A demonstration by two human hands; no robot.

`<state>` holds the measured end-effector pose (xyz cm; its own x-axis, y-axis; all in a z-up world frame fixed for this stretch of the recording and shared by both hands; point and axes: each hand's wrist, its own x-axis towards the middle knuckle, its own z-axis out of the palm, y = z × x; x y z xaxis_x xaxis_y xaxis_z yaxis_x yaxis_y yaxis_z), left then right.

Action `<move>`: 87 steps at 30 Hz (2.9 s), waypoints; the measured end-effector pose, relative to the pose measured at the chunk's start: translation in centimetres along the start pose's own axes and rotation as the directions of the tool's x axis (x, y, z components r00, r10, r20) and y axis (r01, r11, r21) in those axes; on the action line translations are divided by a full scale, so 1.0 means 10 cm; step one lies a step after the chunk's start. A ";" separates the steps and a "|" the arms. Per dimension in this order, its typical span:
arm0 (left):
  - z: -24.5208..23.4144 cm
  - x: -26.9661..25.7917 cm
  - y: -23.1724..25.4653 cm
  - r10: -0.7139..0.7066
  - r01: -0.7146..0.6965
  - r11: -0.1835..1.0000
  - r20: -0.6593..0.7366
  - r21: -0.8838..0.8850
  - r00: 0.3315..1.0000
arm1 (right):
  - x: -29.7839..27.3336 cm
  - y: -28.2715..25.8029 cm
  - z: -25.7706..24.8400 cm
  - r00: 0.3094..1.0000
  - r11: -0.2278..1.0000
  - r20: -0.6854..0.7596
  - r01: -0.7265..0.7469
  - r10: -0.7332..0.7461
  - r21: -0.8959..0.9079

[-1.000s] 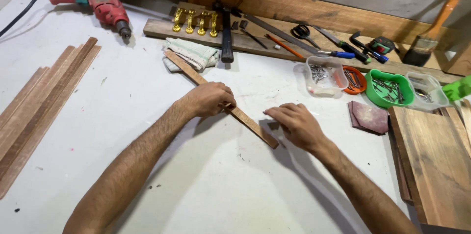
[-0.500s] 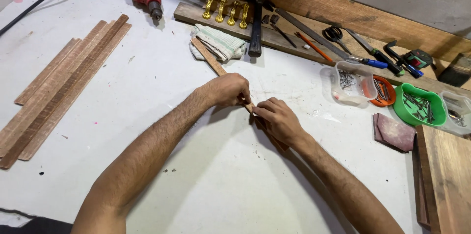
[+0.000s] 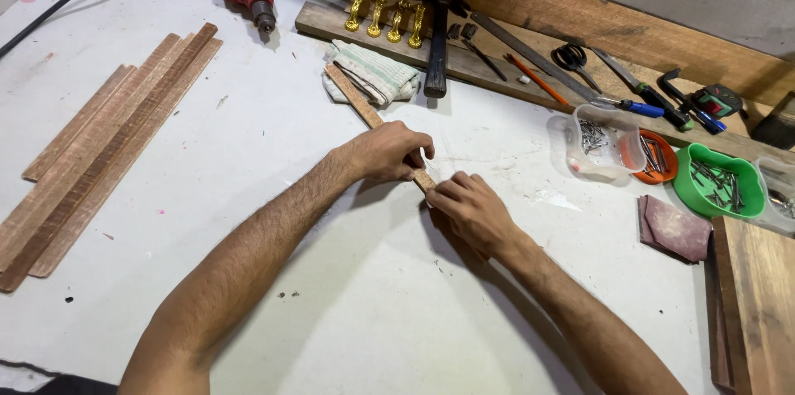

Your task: Sand a small wooden strip manually with sandpaper.

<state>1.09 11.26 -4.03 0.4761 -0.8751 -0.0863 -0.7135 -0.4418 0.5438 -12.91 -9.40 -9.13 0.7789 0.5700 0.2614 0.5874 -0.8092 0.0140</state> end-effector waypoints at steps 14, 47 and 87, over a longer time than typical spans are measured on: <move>-0.12 0.00 0.13 -0.059 0.057 0.997 0.050 0.057 0.997 | -0.23 -0.04 -0.28 0.986 0.999 0.163 0.035 -0.035 0.003; -0.09 0.11 0.20 -0.099 0.090 0.988 0.069 0.122 0.993 | 0.29 0.18 0.08 0.989 0.990 -0.023 -0.143 0.143 0.011; -0.08 0.00 0.22 -0.104 0.103 0.991 0.011 0.086 0.995 | 0.04 -0.07 -0.14 0.995 0.995 -0.007 -0.099 0.099 -0.013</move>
<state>-0.07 10.44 -2.10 0.5421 -0.8266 -0.1513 -0.7026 -0.5446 0.4580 -13.34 -8.81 -7.72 0.8317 0.4861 0.2685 0.5044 -0.8635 0.0007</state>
